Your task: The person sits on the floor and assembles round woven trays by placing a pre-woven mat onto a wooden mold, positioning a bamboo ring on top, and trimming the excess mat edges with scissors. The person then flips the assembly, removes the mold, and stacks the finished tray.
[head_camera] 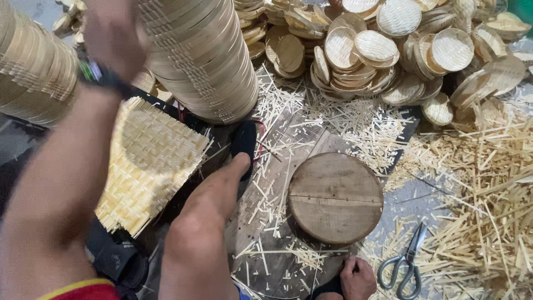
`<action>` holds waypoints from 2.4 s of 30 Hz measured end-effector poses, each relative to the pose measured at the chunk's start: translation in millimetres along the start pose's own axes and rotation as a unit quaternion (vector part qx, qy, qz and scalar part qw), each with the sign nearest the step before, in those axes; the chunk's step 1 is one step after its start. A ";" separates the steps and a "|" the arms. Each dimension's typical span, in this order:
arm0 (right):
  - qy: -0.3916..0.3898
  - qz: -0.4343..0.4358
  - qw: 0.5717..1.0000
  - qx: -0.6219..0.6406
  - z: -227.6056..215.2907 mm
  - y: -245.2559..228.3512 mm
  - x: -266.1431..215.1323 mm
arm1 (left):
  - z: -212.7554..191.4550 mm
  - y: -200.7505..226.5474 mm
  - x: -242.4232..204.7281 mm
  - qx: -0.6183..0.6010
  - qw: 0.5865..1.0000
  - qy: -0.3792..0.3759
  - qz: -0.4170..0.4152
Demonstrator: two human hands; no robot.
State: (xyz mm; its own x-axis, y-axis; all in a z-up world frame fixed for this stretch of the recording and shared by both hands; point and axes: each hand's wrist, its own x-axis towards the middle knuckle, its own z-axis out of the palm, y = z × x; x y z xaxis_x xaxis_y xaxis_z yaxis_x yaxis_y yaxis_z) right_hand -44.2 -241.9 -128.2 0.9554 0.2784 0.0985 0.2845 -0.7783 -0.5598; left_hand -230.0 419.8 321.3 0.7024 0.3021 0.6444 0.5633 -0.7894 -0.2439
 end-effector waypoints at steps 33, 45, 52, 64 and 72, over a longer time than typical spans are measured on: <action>-0.012 0.000 0.999 0.046 -6.6 4.7 -5.2 | -69.8 10.4 -168.0 0.055 0.949 -0.277 -0.140; -0.018 -0.032 0.995 0.090 -7.9 9.6 -2.9 | -48.1 -9.2 -270.5 -0.145 0.886 -0.231 -0.374; -0.014 -0.022 0.997 0.071 -9.0 7.1 -3.2 | -211.0 67.0 -159.2 0.032 0.989 -0.057 -0.135; -0.047 -0.040 0.996 0.065 -1.0 26.2 3.4 | -250.4 279.1 -52.9 -0.260 0.902 -0.099 0.329; -0.189 0.243 0.774 0.553 -47.3 24.3 89.3 | -4.7 461.1 -191.1 -0.351 0.793 -0.268 0.419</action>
State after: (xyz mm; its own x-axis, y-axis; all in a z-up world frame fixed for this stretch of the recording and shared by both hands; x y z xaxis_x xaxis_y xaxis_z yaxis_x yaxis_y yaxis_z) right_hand 51.7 -262.6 -94.1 0.7777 0.4116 -0.4751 -0.5425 0.0576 -0.8381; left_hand -106.6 -4.5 89.1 0.8926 -0.4504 0.0228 -0.4479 -0.8795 0.1608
